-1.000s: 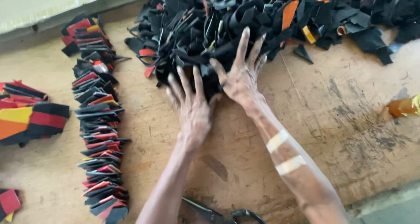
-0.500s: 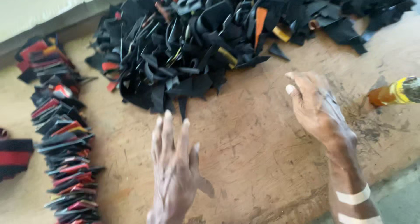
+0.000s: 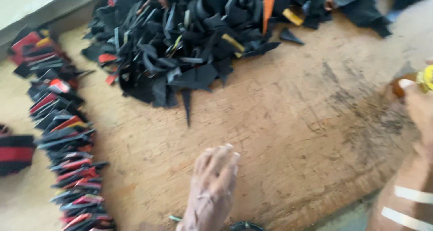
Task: The person assembles small rectangular craft items by layering red and black foam pieces on a wooden block. They apply adhesive from a small jar to the edges and press the pieces together, then place the finished units into a growing stack on the table.
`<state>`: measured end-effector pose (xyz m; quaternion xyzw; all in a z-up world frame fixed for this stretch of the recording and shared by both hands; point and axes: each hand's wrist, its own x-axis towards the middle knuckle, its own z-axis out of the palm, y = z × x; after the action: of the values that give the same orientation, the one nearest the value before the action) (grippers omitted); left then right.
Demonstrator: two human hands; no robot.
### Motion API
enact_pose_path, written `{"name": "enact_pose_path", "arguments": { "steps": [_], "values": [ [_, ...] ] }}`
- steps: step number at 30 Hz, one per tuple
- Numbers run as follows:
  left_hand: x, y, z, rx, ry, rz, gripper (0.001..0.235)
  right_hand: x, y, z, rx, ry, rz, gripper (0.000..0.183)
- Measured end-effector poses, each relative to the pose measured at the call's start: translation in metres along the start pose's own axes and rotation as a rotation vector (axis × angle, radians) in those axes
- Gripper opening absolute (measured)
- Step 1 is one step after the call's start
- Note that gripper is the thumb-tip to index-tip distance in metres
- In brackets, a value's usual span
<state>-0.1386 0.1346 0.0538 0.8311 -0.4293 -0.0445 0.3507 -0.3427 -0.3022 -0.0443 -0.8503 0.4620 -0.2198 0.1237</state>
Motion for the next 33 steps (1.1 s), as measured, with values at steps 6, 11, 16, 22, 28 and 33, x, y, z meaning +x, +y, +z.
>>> {"name": "enact_pose_path", "arguments": {
  "steps": [6, 11, 16, 22, 28, 33],
  "values": [
    [-0.058, -0.008, -0.004, -0.133, -0.140, -0.053, 0.039, -0.056, -0.064, 0.011, 0.185, -0.148, -0.192, 0.047],
    [-0.014, -0.028, -0.022, 0.035, -0.058, -0.010, 0.045, -0.073, -0.172, -0.054, 0.285, -0.169, -0.379, 0.047],
    [0.044, -0.073, -0.042, 0.272, 0.062, -0.189, 0.061, -0.091, -0.240, -0.075, 0.208, -0.181, -0.464, 0.059],
    [-0.028, -0.062, -0.051, 0.253, -0.028, -0.176, 0.048, -0.097, -0.175, -0.062, 0.158, -0.241, -0.538, 0.057],
    [-0.113, -0.023, 0.019, 0.034, 0.173, 0.011, 0.032, -0.111, -0.094, -0.020, 0.383, -0.348, -0.404, 0.078],
    [-0.162, -0.021, 0.066, 0.018, 0.201, -0.064, 0.027, -0.127, -0.107, -0.015, 0.440, -0.392, -0.313, 0.082]
  ]
}}
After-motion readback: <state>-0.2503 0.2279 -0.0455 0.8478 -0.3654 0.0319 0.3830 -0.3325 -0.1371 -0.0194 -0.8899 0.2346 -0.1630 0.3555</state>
